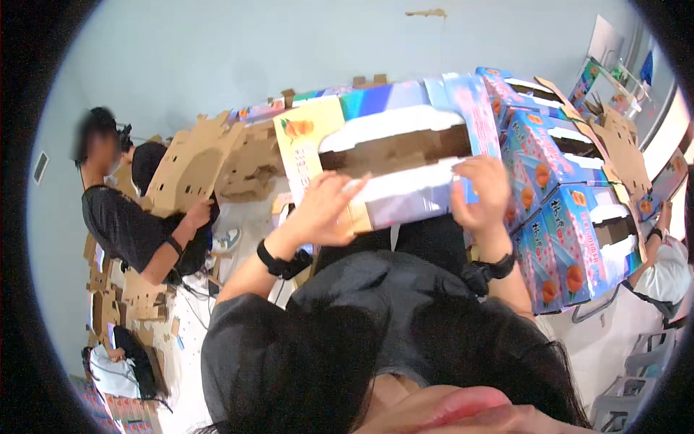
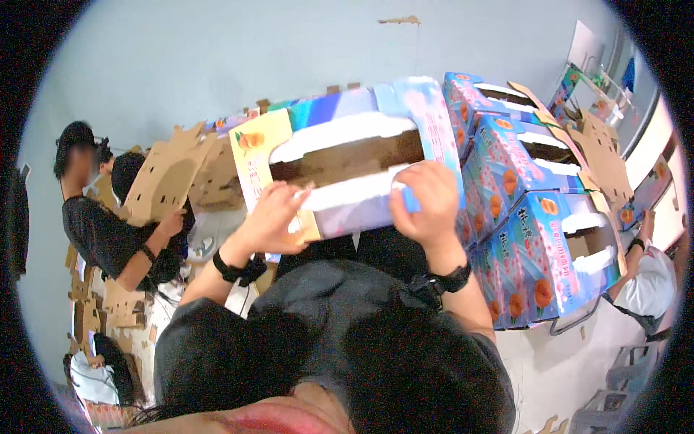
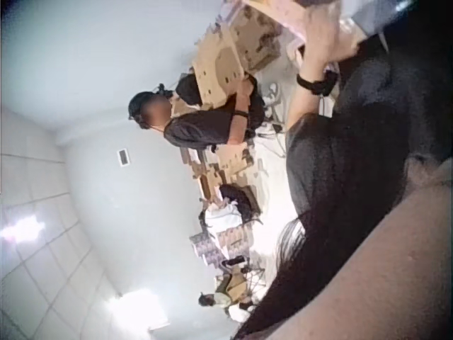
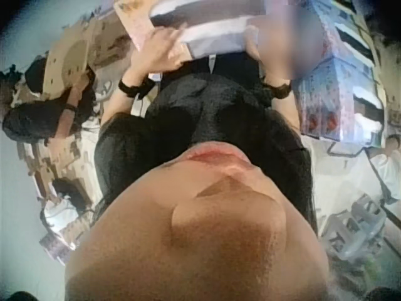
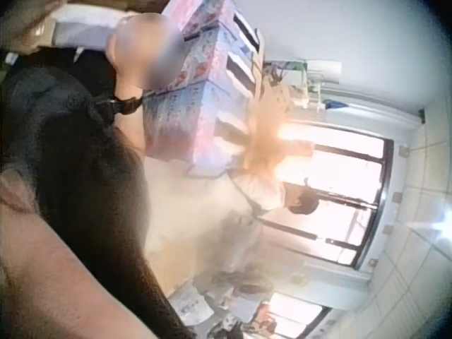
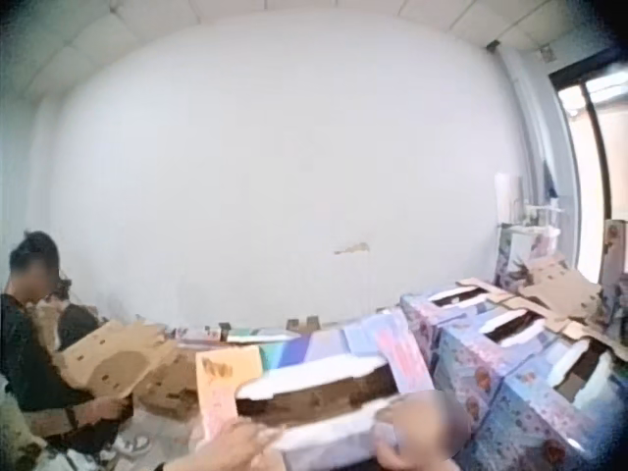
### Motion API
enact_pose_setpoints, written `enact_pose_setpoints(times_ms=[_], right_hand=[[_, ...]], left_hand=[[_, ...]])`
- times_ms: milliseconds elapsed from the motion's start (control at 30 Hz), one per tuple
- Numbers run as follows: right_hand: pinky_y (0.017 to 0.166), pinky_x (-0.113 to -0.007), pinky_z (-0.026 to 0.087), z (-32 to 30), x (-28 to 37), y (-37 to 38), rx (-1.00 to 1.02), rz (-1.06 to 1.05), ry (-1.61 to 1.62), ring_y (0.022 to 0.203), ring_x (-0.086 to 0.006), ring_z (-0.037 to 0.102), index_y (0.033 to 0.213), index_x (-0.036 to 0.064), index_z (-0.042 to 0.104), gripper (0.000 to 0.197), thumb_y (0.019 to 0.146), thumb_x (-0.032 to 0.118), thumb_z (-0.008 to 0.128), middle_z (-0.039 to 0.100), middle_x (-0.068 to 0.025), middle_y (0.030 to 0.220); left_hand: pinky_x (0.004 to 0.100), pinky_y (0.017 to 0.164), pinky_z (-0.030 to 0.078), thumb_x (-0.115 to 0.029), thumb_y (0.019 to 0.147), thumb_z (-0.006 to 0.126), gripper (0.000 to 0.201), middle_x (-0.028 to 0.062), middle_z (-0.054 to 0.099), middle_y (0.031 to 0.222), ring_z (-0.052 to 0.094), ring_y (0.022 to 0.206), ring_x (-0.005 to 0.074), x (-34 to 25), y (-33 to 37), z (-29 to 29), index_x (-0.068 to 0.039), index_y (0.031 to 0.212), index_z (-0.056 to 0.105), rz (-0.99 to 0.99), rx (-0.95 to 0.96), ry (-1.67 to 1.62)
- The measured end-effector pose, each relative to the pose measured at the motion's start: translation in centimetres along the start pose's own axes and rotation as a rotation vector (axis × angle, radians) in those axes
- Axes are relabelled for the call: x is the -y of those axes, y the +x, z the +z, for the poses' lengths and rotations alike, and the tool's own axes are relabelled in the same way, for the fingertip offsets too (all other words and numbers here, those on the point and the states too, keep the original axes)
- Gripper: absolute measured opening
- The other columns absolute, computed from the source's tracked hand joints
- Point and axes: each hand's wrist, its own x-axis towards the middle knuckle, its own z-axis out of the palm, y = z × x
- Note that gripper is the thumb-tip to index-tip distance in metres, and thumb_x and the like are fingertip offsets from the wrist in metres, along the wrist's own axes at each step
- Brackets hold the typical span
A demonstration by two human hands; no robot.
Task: Manually fold and assemble cardboard fruit packaging boxes from flat sheets.
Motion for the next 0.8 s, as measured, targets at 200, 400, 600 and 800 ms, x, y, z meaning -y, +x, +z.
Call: enact_pose_setpoints(times_ms=[200,400,600,800], right_hand=[[0.087,-0.043,0.039,3.9,-2.1,-3.4,0.208,0.076,-0.135,0.089,-0.0293,0.056,0.088,0.0044,0.061,0.025,0.074,0.024,0.068,0.061,-0.0103,0.089],[0.084,-0.041,0.038,3.7,-1.4,-3.5,0.204,0.107,-0.133,0.088,-0.0282,0.056,0.088,0.0048,0.06,0.026,0.075,0.026,0.068,0.06,-0.0098,0.09],[0.081,-0.04,0.038,3.5,-1.0,-5.1,0.182,0.101,-0.21,0.084,-0.0248,0.056,0.084,0.008,0.062,0.019,0.075,0.023,0.069,0.06,-0.0059,0.083],[0.085,-0.039,0.039,2.6,0.1,-4.9,0.179,0.154,-0.092,0.089,-0.0243,0.058,0.083,0.0107,0.066,0.014,0.072,0.019,0.071,0.064,-0.0048,0.09]], left_hand=[[0.0483,0.105,0.028,-0.045,0.058,0.08,0.099,0.0172,0.051,0.115,0.05,0.111,0.0329,-1.1,1.2,-0.4,-0.008,0.141,0.04,0.091,0.032,0.113],[0.0496,0.105,0.032,-0.043,0.069,0.078,0.076,0.0171,0.043,0.141,0.042,0.13,0.0331,-3.3,1.4,0.5,-0.016,0.134,0.049,0.183,-0.293,-0.05],[0.0518,0.103,0.033,-0.042,0.074,0.075,0.07,0.015,0.046,0.138,0.042,0.131,0.0344,-6.4,3.1,3.2,-0.015,0.134,0.049,0.122,-0.35,-0.081],[0.0451,0.093,0.038,-0.051,0.073,0.072,0.078,0.0114,0.058,0.114,0.055,0.096,0.0266,-6.1,3.1,4.9,-0.008,0.134,0.049,0.015,-0.322,0.0]])
